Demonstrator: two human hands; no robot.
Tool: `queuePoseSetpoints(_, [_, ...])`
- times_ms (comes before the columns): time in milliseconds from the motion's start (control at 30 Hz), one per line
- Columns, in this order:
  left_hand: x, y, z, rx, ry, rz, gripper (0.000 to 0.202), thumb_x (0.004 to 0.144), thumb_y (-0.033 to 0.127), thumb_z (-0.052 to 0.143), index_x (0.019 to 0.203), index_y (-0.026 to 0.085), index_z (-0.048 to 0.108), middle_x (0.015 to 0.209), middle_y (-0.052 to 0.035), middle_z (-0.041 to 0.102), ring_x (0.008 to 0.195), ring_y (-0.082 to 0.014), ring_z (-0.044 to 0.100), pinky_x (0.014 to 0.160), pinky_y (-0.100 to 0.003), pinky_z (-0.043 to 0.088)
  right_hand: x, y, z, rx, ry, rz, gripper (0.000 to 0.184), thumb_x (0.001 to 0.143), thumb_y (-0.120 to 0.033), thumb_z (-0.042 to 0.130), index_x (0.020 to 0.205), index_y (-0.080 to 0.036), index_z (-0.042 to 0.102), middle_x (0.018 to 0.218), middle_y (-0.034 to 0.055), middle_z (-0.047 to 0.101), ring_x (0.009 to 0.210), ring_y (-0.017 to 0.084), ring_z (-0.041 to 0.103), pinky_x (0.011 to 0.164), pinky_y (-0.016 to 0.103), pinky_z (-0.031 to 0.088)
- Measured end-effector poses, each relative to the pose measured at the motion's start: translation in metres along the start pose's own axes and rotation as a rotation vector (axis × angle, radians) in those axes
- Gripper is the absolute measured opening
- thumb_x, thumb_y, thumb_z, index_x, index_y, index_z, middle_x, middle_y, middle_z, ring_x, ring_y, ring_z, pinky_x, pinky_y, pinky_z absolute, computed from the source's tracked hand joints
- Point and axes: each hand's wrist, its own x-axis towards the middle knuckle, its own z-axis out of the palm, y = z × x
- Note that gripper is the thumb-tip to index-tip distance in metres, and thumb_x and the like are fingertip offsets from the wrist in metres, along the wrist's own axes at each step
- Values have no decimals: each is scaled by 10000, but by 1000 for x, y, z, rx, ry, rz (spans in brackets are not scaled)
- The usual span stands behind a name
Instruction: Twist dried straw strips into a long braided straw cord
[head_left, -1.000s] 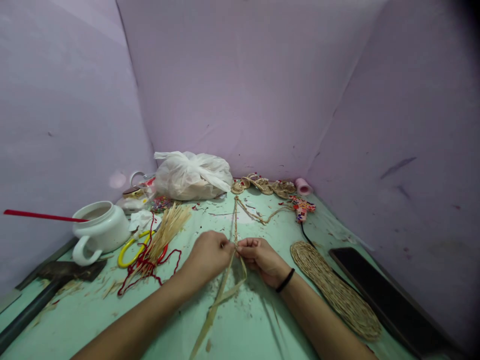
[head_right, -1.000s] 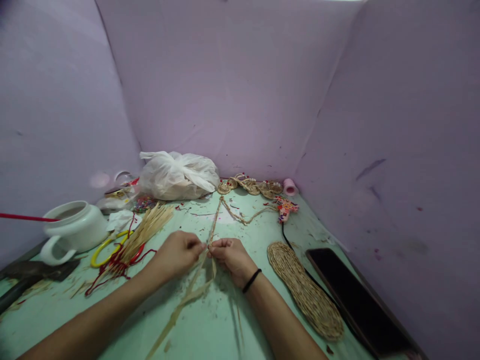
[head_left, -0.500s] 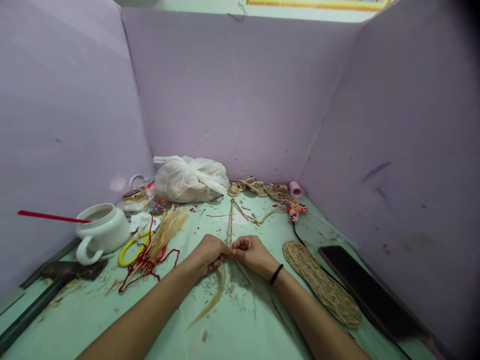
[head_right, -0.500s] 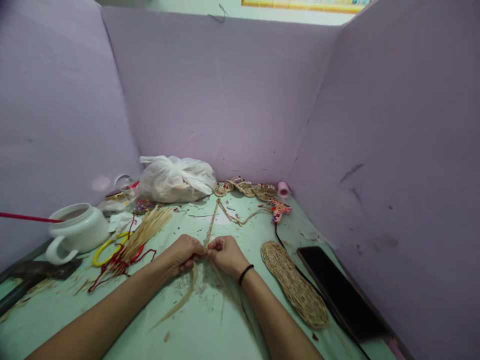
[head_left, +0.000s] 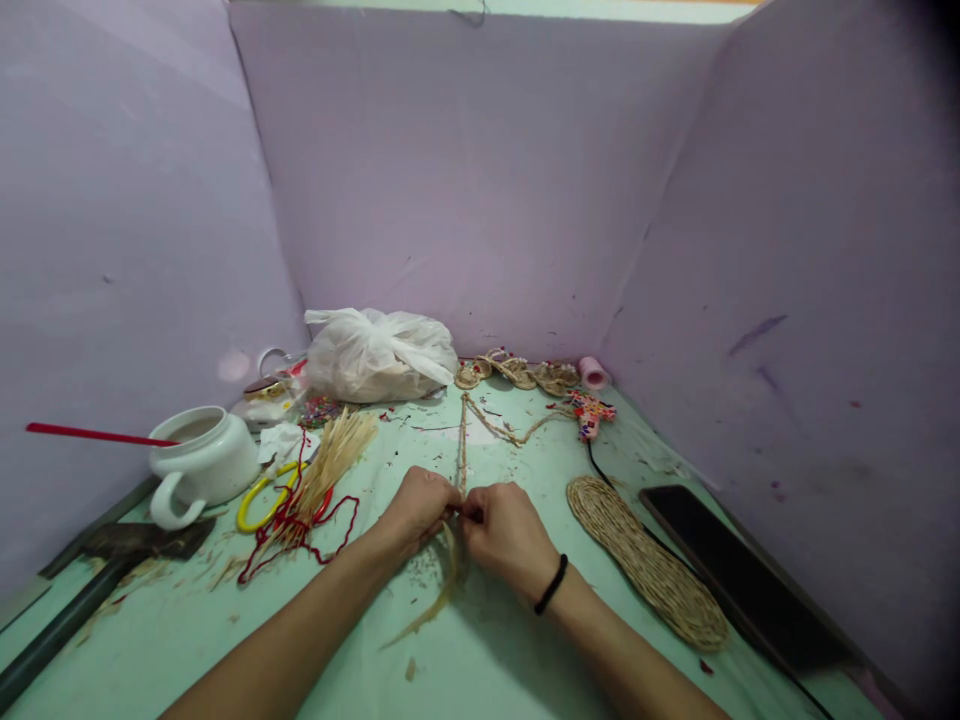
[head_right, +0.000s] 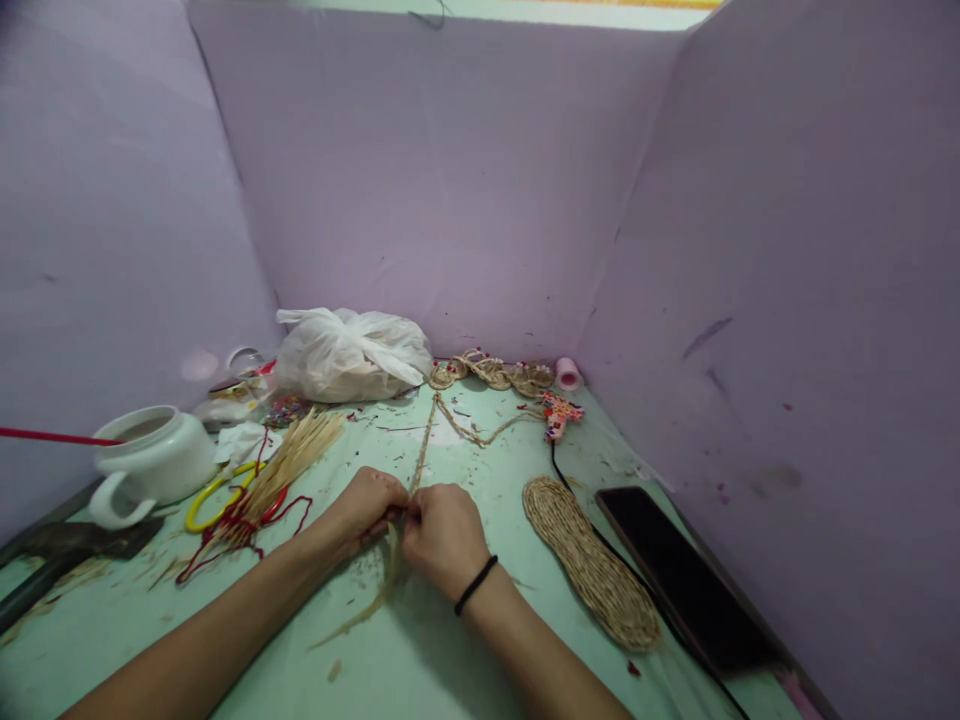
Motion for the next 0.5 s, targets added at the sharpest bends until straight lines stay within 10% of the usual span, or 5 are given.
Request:
queuePoseSetpoints(233, [1,0,-14,-43,-59,7,98,521,181,518,456,146,455,317,75,321,268,-26,215,312,-185,109,5,12,1,177,-81,-7,148,639,-227,544,540,-163,633,483,19,571,448,99,423,457,228,240])
queuePoseSetpoints(367, [7,-2,-20,-56,-124,14,110,517,217,548,482,143,475,331,73,344,267,-25,211,305,-190,97,18,20,-3,637,-6,287,164,682,-267,521,598,-139,581,570,37,581,497,102,481,497,219,352])
queuePoseSetpoints(500, [8,-4,-21,-57,-173,35,104,523,227,532,500,132,497,342,63,372,267,-23,211,309,-191,111,20,15,2,1108,-256,473,98,675,-199,508,657,-118,560,572,41,574,485,91,504,497,214,396])
